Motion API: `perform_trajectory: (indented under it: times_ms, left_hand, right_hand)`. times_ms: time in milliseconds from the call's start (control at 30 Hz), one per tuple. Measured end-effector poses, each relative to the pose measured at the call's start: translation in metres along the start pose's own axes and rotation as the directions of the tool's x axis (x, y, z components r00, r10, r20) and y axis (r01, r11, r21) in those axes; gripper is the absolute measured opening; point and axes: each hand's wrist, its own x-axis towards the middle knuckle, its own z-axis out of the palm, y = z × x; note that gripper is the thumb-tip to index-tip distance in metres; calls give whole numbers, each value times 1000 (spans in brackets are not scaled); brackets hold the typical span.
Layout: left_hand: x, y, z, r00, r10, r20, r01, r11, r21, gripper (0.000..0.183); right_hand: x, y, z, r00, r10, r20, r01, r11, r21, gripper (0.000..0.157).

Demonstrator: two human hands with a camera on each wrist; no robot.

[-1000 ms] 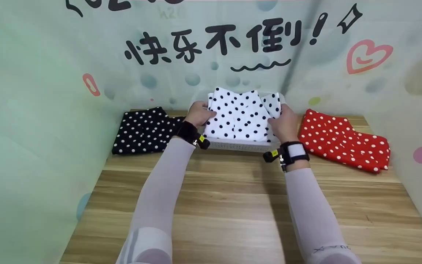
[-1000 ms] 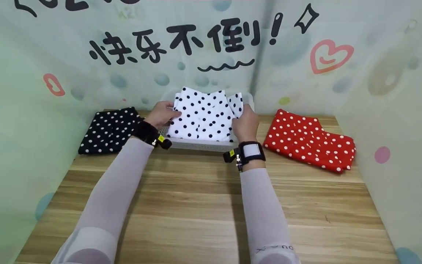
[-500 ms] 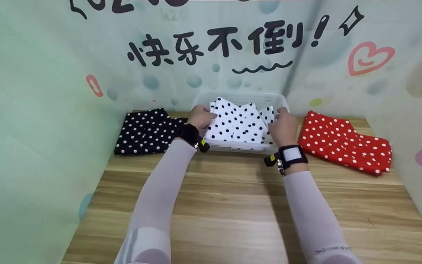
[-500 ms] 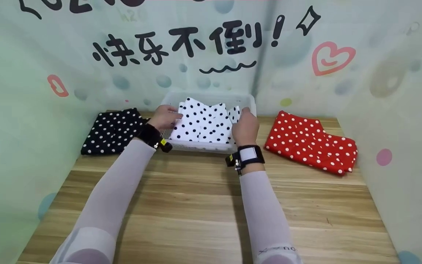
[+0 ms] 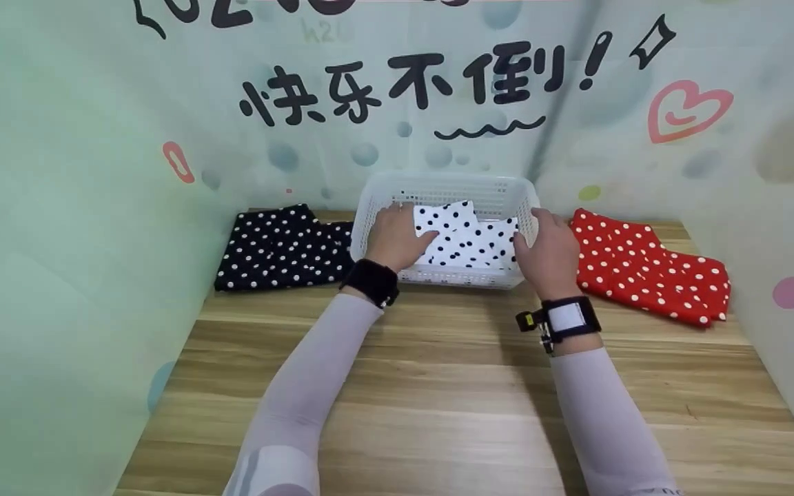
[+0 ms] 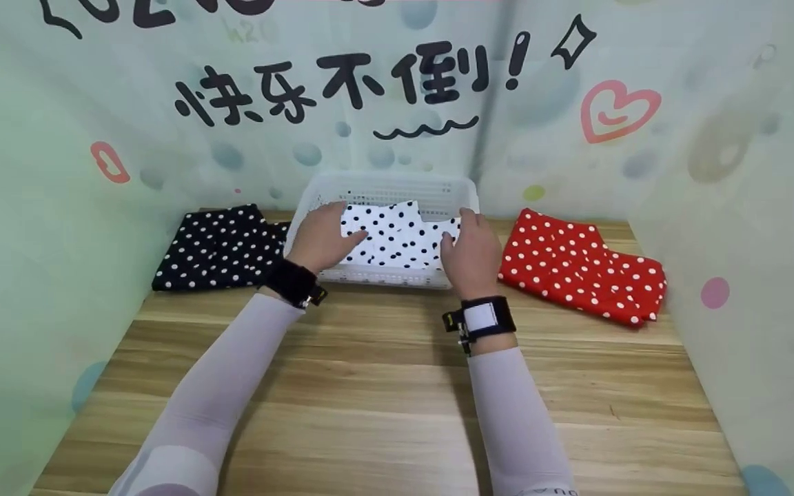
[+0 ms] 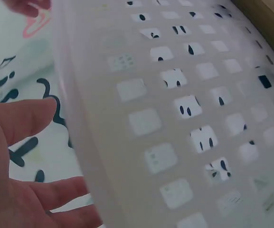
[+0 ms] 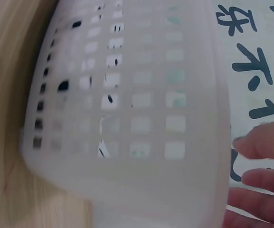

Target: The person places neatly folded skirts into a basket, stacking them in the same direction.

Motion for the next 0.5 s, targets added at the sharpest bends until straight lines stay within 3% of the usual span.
perform_trajectory:
  times_ms: [100, 233, 400, 500]
  left_hand:
    - [-13, 19, 10, 999, 43, 2, -42, 989, 140, 86]
    - [-28, 45, 26, 996, 83, 23, -86, 964, 251, 94]
    - [-44, 74, 49, 988, 149, 36, -153, 945, 290, 96]
    - [-52, 93, 62, 979, 199, 52, -206, 939, 276, 95]
  right_hand:
    - [-7, 13, -4, 998, -55, 28, 55, 998, -18, 67]
    - [-16, 31, -6, 991, -117, 68, 120, 992, -36, 69]
    - [-25, 44, -5, 980, -192, 58, 197, 977, -80, 64]
    - [-28, 53, -11, 984, -176, 39, 178, 981, -82, 62]
